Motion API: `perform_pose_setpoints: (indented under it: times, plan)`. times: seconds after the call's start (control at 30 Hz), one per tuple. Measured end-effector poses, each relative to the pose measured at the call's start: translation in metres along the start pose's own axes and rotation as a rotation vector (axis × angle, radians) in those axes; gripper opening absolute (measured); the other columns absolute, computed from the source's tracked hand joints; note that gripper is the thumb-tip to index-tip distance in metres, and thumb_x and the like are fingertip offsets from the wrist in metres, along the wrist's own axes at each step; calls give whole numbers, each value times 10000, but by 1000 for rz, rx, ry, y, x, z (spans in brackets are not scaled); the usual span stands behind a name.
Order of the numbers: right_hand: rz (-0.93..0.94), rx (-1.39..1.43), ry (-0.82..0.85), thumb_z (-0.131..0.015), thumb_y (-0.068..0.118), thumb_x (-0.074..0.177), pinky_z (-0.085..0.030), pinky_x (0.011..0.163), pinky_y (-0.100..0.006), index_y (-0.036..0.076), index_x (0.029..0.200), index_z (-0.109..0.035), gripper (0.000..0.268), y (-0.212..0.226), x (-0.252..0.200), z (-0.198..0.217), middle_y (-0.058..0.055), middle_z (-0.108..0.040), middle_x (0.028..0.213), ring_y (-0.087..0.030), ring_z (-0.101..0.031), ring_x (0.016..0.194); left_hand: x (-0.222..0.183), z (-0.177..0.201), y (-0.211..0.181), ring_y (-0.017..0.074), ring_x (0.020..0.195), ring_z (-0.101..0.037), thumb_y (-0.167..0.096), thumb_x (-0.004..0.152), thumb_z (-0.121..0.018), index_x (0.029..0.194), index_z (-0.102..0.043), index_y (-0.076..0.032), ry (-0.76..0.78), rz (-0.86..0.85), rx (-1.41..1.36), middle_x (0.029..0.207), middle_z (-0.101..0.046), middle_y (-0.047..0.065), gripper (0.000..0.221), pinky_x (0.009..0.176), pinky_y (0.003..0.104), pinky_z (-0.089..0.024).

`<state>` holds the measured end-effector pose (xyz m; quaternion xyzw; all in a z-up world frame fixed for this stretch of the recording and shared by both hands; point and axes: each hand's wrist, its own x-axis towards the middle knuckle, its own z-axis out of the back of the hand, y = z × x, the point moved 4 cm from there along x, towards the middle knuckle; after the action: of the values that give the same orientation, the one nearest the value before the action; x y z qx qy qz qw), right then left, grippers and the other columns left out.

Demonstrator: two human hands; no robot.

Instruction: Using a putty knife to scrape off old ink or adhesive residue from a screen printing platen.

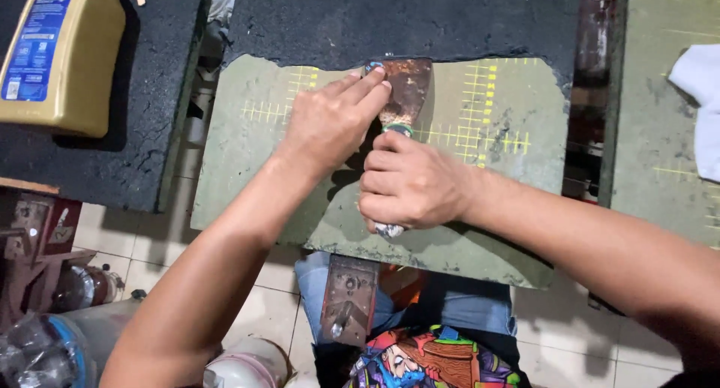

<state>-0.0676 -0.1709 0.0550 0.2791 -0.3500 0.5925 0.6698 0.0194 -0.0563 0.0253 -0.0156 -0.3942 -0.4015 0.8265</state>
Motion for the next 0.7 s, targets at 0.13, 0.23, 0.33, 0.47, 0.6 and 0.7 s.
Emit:
perform_pose_setpoints:
  times: [0.13,0.23,0.33,0.47,0.6,0.7]
  plan:
    - [51,-81,19,-387,267,1101,-512,758,-425,87,768,-565,418,5,4,-4,-75,-488,726,-274,-564,672,5,11,-1,110,809,-762,-159,990,-532,961,-644,-307,-35,42,31,1076,-757,-145,188,677,264,-629]
    - [77,-158,39,-416,248,1097,-505,743,-415,78,762,-559,402,11,6,-6,-75,-483,727,-273,-556,673,-1,8,-2,110,734,-751,-110,966,-527,917,-623,-298,-87,55,71,1014,-752,-139,217,633,262,-615]
    - [75,-164,114,-456,331,1092,-497,773,-441,96,771,-570,414,15,9,-5,-66,-499,735,-266,-565,706,-3,5,2,141,710,-745,-123,962,-524,985,-647,-304,-167,24,37,943,-749,-106,220,629,307,-616]
    - [71,-135,130,-498,256,1043,-500,768,-439,106,755,-570,333,27,36,9,-57,-500,719,-265,-567,692,8,47,13,166,774,-717,-153,994,-508,948,-656,-247,-175,-33,-39,935,-722,-61,182,715,309,-586]
    - [-9,66,70,-425,301,1074,-498,766,-457,86,788,-568,386,25,54,-9,-85,-519,748,-292,-592,721,-35,36,37,163,811,-721,-237,965,-594,1105,-680,-217,-10,-39,-34,845,-715,-40,166,917,368,-538]
    - [-102,88,-36,-580,225,970,-518,710,-418,90,736,-570,271,5,50,-32,-62,-508,699,-269,-585,650,-57,20,45,130,837,-732,-214,978,-546,1010,-650,-235,59,-2,-47,848,-722,-75,110,847,314,-546]
